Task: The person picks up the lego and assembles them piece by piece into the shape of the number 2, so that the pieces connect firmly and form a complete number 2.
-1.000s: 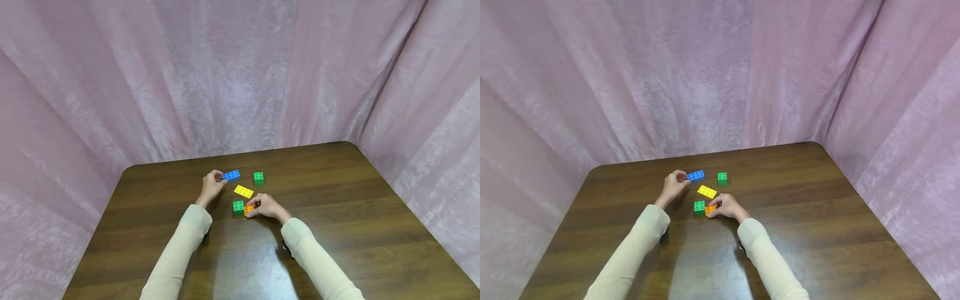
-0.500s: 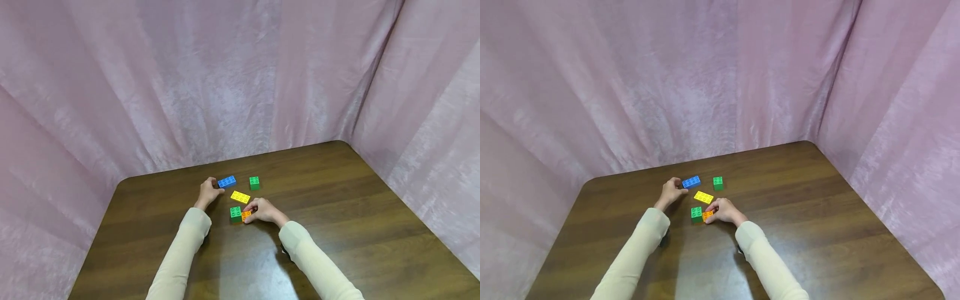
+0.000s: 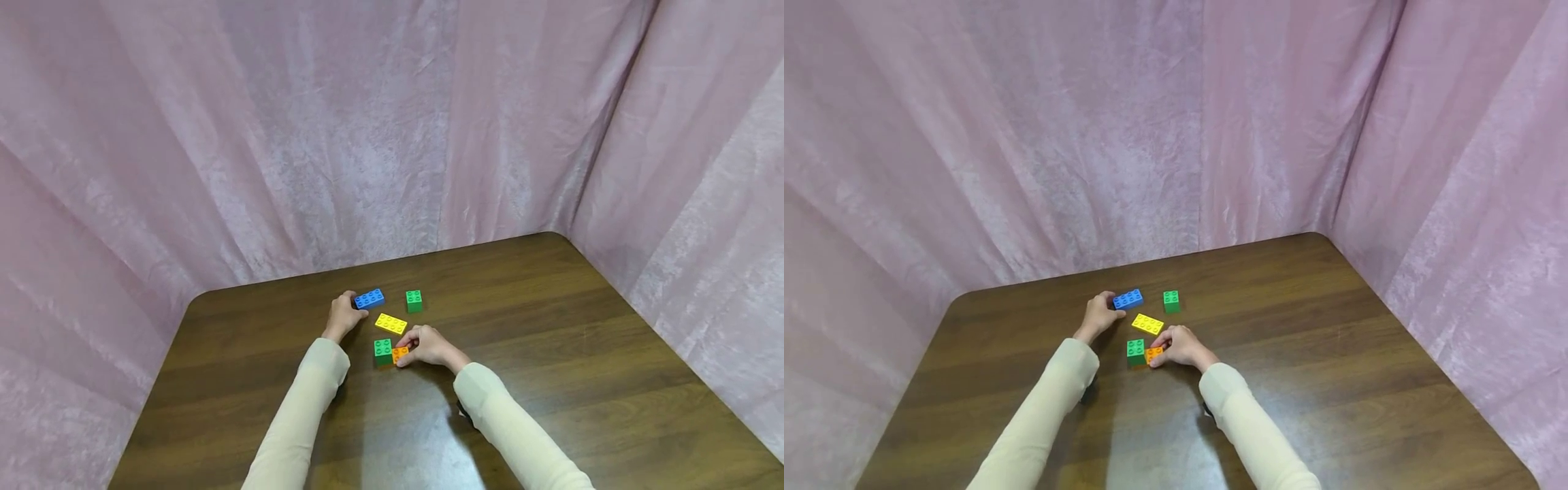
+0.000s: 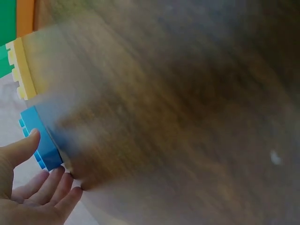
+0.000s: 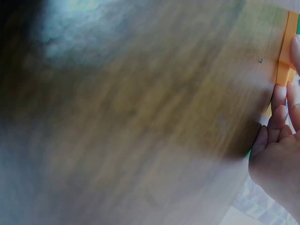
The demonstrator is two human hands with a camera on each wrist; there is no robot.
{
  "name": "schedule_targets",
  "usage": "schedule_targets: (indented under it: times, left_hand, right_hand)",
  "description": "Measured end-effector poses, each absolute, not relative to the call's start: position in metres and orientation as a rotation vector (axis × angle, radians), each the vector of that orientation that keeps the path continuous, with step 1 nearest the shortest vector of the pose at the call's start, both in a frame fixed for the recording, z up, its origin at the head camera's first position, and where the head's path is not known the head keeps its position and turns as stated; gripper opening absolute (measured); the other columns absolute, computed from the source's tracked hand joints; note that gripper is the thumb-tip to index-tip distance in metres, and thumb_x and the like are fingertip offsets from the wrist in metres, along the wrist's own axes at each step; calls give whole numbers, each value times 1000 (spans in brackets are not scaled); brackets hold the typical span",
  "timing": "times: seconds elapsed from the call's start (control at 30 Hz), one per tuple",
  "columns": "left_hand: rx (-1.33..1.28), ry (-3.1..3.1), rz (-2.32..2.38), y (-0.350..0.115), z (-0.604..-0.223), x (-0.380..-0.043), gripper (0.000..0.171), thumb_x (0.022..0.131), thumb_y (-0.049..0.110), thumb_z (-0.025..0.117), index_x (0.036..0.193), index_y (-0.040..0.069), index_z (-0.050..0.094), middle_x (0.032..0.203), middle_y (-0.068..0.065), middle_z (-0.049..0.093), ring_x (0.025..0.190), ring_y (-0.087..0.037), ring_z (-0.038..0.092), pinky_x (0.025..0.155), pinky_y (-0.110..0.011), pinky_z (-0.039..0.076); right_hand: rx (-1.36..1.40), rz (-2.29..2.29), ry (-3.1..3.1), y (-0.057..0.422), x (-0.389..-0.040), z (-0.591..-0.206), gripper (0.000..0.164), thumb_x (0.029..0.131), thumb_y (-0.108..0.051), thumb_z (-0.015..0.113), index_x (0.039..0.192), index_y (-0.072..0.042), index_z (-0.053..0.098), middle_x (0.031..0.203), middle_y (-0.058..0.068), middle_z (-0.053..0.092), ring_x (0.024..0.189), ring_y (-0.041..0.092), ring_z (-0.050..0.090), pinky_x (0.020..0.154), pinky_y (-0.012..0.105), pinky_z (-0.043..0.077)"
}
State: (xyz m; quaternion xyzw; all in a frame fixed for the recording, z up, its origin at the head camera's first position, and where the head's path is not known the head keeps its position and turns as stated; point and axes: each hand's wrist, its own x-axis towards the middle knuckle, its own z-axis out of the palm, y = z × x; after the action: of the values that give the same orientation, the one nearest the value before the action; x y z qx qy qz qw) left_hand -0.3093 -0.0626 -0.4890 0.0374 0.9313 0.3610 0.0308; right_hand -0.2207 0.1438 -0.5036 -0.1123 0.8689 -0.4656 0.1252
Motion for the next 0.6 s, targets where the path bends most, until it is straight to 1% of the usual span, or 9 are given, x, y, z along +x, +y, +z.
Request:
schedule_targets:
  times: [0.2,0.33,0.5,0.6]
  left_hand:
    - [127,2905,995,-61,-488,-313,56,90,15,69,138,-6,48,133,-26,57,118,-37,58,101,-48,47]
    - [144,2919,923,-63,-488,-317,56,90,16,69,137,-7,49,133,-27,57,115,-36,59,98,-47,49]
    - [158,2902,924,-68,-488,-320,46,90,18,69,127,-8,59,125,-25,62,107,-33,61,94,-45,50]
    - [165,2882,969,-73,-488,-319,41,90,17,70,122,-7,63,122,-24,63,108,-32,60,95,-44,49]
  right_hand:
    - [-276,-1324,2552,140,-221,-502,27,71,-16,87,94,-5,77,92,5,62,85,12,51,73,22,42]
    - [-270,-1317,2545,139,-221,-501,28,71,-17,87,95,-6,77,93,4,62,85,11,50,74,22,43]
    - [-277,-1325,2540,140,-221,-501,28,71,-16,87,95,-5,76,94,6,63,85,13,51,75,23,43]
    - [-265,-1333,2532,139,-221,-500,28,71,-15,87,95,-4,76,94,6,63,86,14,51,75,23,44]
